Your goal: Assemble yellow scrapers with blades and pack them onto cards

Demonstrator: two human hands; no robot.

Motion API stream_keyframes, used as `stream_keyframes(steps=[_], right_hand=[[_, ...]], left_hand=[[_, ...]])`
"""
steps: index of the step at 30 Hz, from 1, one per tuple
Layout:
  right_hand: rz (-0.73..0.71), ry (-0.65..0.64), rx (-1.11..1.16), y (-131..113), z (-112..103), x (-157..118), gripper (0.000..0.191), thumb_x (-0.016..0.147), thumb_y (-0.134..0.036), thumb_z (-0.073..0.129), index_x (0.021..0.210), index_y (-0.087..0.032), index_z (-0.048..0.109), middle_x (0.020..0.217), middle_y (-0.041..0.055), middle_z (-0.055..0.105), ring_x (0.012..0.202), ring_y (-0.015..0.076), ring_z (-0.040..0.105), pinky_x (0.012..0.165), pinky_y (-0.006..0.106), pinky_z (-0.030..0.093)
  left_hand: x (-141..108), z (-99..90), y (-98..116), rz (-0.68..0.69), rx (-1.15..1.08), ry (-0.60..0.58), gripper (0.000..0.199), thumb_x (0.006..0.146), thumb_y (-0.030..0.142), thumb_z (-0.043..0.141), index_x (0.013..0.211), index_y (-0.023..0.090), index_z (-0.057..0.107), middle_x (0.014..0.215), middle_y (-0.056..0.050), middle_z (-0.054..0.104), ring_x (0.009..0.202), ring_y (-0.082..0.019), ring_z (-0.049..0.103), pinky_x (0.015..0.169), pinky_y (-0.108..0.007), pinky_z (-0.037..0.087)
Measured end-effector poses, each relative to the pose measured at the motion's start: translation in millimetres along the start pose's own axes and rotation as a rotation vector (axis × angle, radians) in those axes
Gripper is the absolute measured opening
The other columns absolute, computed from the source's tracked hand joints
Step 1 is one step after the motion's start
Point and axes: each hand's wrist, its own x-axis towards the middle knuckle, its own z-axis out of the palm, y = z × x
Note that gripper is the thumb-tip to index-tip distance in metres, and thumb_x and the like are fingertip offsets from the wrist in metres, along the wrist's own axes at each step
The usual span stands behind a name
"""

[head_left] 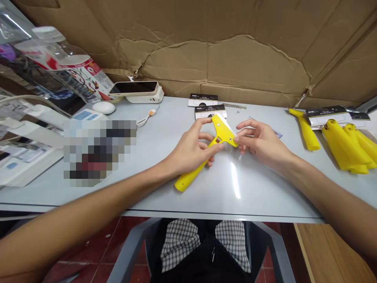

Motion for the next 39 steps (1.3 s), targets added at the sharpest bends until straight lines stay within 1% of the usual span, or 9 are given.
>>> stream_keyframes(steps=[3,7,10,12,15,17,22,34,39], right_hand=[[-0.019,-0.009,0.022,7,2,0,0.039,0.078,-0.021,0.093,0.106,-0.022,0.065,0.081,0.0001,0.076,0.064,0.0157,0.068,0.062,0.033,0.054],[-0.065,-0.064,0.028,11,-1,2,0.028,0.087,-0.022,0.086,0.105,-0.023,0.065,0.079,-0.0013,0.074,0.063,0.0144,0.066,0.065,0.034,0.054],[-0.055,-0.07,0.033,11,-2,2,0.027,0.087,-0.022,0.085,0.105,-0.023,0.065,0.08,-0.001,0.074,0.062,0.0152,0.066,0.065,0.035,0.054],[-0.042,-0.068,0.032,11,-1,0,0.027,0.085,-0.021,0.084,0.105,-0.023,0.065,0.081,-0.001,0.073,0.063,0.0153,0.066,0.065,0.035,0.054],[-0.027,-0.075,0.044,10,0,-1,0.026,0.087,-0.02,0.083,0.105,-0.023,0.065,0.082,-0.0013,0.073,0.063,0.0149,0.067,0.068,0.036,0.056],[-0.039,-0.067,0.059,9,0,-1,0.025,0.087,-0.019,0.083,0.105,-0.022,0.066,0.082,-0.0015,0.072,0.063,0.0145,0.067,0.068,0.036,0.056],[-0.077,-0.052,0.074,5,0,-1,0.027,0.086,-0.02,0.085,0.105,-0.021,0.066,0.083,-0.0019,0.072,0.062,0.0134,0.068,0.067,0.035,0.055],[-0.099,-0.027,0.049,-3,3,-5,0.034,0.08,-0.029,0.093,0.099,-0.021,0.067,0.085,-0.0021,0.072,0.062,0.0137,0.069,0.072,0.037,0.059],[-0.142,-0.022,0.057,-3,4,-8,0.035,0.081,-0.034,0.095,0.099,-0.022,0.068,0.086,-0.0012,0.071,0.07,0.0159,0.073,0.07,0.036,0.059]], left_hand=[[-6,-4.2,7,0.087,0.076,-0.002,0.082,0.094,0.026,0.082,0.161,0.032,0.036,0.113,-0.006,0.074,0.059,-0.013,0.075,0.059,-0.029,0.066],[-8,-6.4,9,0.121,0.124,0.024,0.086,0.095,0.03,0.081,0.165,0.026,0.032,0.11,-0.008,0.076,0.056,-0.014,0.073,0.056,-0.029,0.063],[-5,-7.3,5,0.247,0.279,0.085,0.085,0.096,0.029,0.078,0.169,0.027,0.034,0.111,-0.007,0.078,0.058,-0.014,0.071,0.063,-0.03,0.061],[-4,-8.2,2,0.367,0.457,0.099,0.068,0.099,0.026,0.072,0.162,0.028,0.048,0.117,-0.007,0.08,0.073,-0.017,0.076,0.076,-0.033,0.063],[-3,-9.5,-1,0.502,0.654,0.057,0.036,0.102,0.022,0.064,0.137,0.025,0.071,0.129,-0.01,0.08,0.107,-0.025,0.078,0.101,-0.043,0.061],[-4,-10.1,-3,0.553,0.707,0.014,0.035,0.099,0.018,0.063,0.131,0.024,0.074,0.133,-0.012,0.079,0.12,-0.029,0.076,0.109,-0.048,0.058],[-4,-10.9,-8,0.586,0.732,-0.046,0.057,0.093,0.008,0.06,0.147,0.025,0.066,0.141,-0.013,0.074,0.122,-0.029,0.074,0.109,-0.049,0.058],[-2,-10.0,-5,0.56,0.665,-0.059,0.047,0.099,0.014,0.06,0.144,0.025,0.074,0.139,-0.008,0.081,0.122,-0.026,0.078,0.11,-0.046,0.06],[-3,-11.8,-5,0.57,0.692,-0.028,0.045,0.102,0.017,0.06,0.144,0.025,0.074,0.14,-0.008,0.081,0.124,-0.026,0.078,0.11,-0.044,0.06]])
